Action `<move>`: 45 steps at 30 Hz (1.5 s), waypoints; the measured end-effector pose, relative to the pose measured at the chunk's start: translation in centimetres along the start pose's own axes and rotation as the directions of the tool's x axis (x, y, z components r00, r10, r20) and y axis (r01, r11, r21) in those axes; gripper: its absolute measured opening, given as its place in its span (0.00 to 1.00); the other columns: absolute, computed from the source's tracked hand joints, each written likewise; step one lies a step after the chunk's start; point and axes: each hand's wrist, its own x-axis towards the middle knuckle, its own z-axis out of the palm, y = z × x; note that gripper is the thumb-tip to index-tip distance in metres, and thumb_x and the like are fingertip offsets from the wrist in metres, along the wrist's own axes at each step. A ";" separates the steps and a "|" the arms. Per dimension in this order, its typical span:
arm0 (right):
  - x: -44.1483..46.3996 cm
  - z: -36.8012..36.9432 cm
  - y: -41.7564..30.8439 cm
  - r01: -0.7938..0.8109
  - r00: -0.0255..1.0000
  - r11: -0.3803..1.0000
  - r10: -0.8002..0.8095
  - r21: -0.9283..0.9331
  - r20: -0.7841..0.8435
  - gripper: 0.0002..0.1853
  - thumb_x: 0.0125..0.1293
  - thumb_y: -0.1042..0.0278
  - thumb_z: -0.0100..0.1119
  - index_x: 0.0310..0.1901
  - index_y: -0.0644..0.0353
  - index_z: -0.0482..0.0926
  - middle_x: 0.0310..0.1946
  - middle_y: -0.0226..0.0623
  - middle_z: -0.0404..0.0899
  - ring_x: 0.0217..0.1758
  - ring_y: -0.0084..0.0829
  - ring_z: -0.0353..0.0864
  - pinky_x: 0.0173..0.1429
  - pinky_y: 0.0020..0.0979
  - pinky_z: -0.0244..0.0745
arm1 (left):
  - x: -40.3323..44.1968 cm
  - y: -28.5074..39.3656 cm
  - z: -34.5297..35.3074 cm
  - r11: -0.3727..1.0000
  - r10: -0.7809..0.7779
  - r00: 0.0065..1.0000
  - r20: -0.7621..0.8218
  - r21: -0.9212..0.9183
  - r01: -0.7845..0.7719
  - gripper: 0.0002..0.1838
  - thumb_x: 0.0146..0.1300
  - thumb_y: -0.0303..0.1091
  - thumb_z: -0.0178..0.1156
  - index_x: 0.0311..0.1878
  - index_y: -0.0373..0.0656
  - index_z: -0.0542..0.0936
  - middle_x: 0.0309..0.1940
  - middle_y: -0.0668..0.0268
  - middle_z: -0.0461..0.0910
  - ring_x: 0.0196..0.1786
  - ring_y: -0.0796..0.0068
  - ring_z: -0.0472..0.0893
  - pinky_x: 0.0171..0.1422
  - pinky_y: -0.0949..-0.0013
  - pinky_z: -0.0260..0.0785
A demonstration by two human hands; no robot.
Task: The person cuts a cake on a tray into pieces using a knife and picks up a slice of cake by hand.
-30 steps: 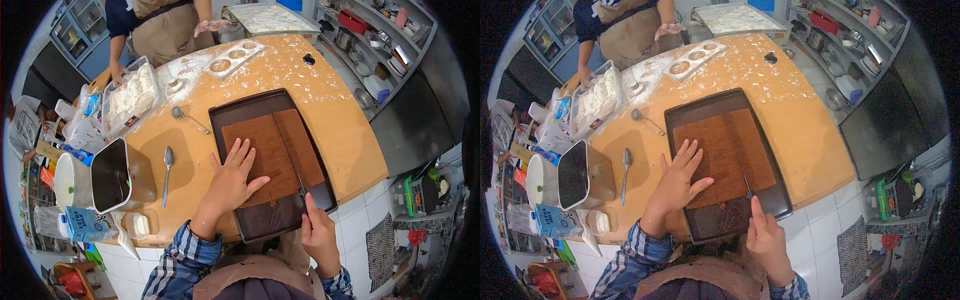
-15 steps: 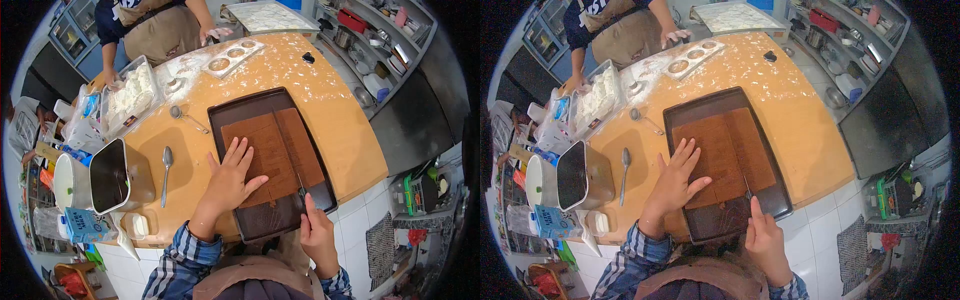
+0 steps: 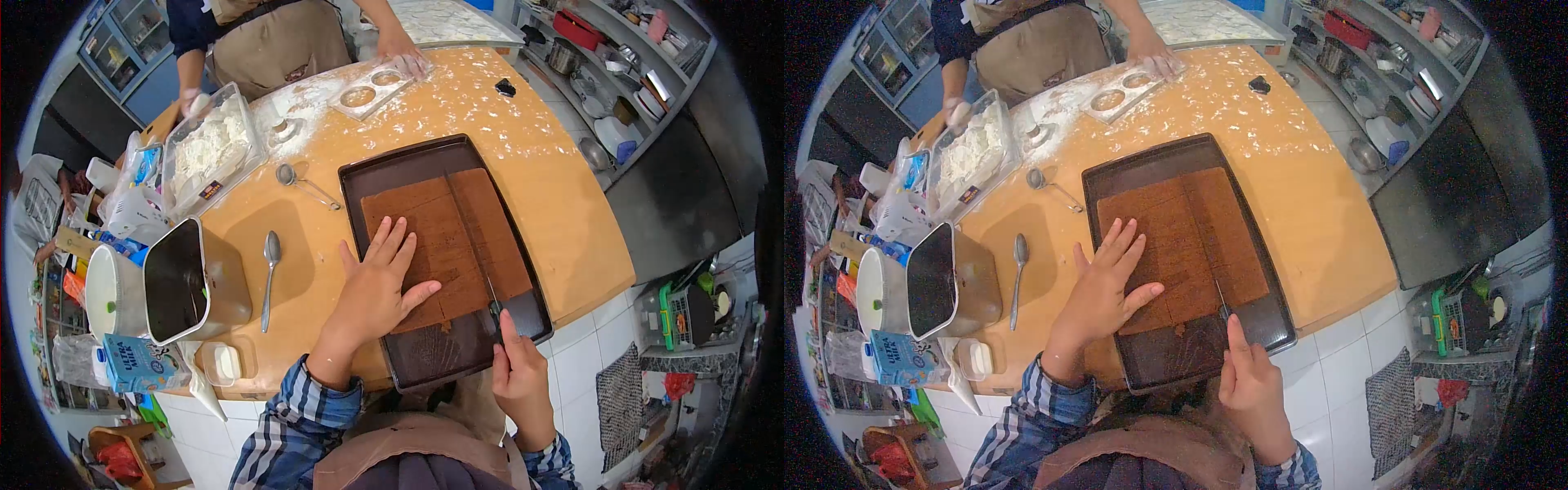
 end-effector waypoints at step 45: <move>0.0 -0.1 -0.4 0.000 1.000 0.999 0.001 -0.035 0.022 0.30 0.61 0.75 0.56 0.67 0.60 0.65 0.26 0.51 0.73 0.24 0.52 0.76 0.27 0.46 0.74 | 0.7 1.4 0.7 0.987 0.154 0.985 -0.079 0.056 -0.150 0.38 0.63 0.57 0.56 0.67 0.37 0.67 0.73 0.55 0.57 0.76 0.56 0.52 0.71 0.30 0.37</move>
